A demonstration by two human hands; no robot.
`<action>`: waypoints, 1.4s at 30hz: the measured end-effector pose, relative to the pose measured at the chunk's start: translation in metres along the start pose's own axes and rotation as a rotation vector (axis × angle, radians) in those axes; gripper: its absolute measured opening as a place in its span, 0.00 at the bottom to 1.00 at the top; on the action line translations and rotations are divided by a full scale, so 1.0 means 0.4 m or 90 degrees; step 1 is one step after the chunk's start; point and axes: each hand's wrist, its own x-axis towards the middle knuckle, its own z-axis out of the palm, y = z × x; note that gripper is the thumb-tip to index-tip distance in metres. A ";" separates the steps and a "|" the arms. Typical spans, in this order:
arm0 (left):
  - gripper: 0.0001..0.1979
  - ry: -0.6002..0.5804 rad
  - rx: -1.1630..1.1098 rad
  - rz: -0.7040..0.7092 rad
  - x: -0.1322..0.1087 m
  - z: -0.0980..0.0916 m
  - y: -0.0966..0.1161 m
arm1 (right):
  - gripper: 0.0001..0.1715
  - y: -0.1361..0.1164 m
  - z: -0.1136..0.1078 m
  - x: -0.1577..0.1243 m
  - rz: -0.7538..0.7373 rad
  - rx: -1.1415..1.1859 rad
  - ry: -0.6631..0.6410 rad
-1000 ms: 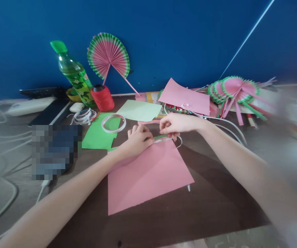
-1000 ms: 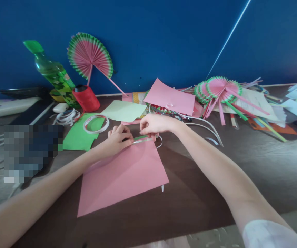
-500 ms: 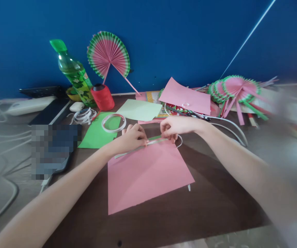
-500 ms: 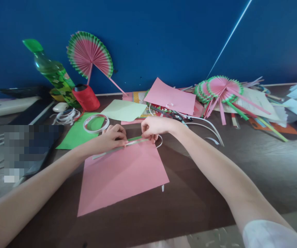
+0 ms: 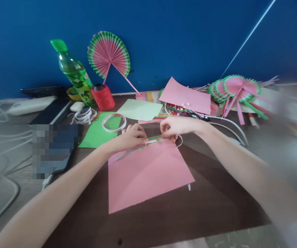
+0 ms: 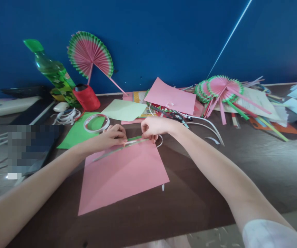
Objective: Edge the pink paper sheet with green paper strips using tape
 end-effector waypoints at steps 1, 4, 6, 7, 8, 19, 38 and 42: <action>0.10 -0.001 0.002 -0.004 0.000 0.000 0.001 | 0.05 -0.002 0.001 -0.001 0.001 -0.002 0.000; 0.09 0.005 0.024 -0.002 0.002 0.006 0.002 | 0.05 -0.007 0.002 -0.004 0.006 -0.002 0.002; 0.10 0.018 0.045 -0.003 0.003 0.013 0.002 | 0.06 -0.009 0.002 -0.005 0.010 -0.004 0.005; 0.10 0.024 0.054 -0.006 0.003 0.016 0.002 | 0.06 -0.009 0.002 -0.005 0.010 -0.006 0.006; 0.09 0.028 0.061 -0.010 0.003 0.019 0.003 | 0.07 -0.009 0.002 -0.004 0.010 -0.009 0.006; 0.09 0.046 0.082 0.017 0.008 0.030 -0.005 | 0.13 -0.006 0.007 0.000 0.004 -0.050 0.024; 0.10 0.083 0.083 0.008 0.006 0.047 0.003 | 0.20 -0.052 0.035 -0.016 0.054 -0.260 0.139; 0.11 0.087 0.092 0.014 0.006 0.048 0.001 | 0.20 -0.053 0.038 -0.015 0.059 -0.269 0.138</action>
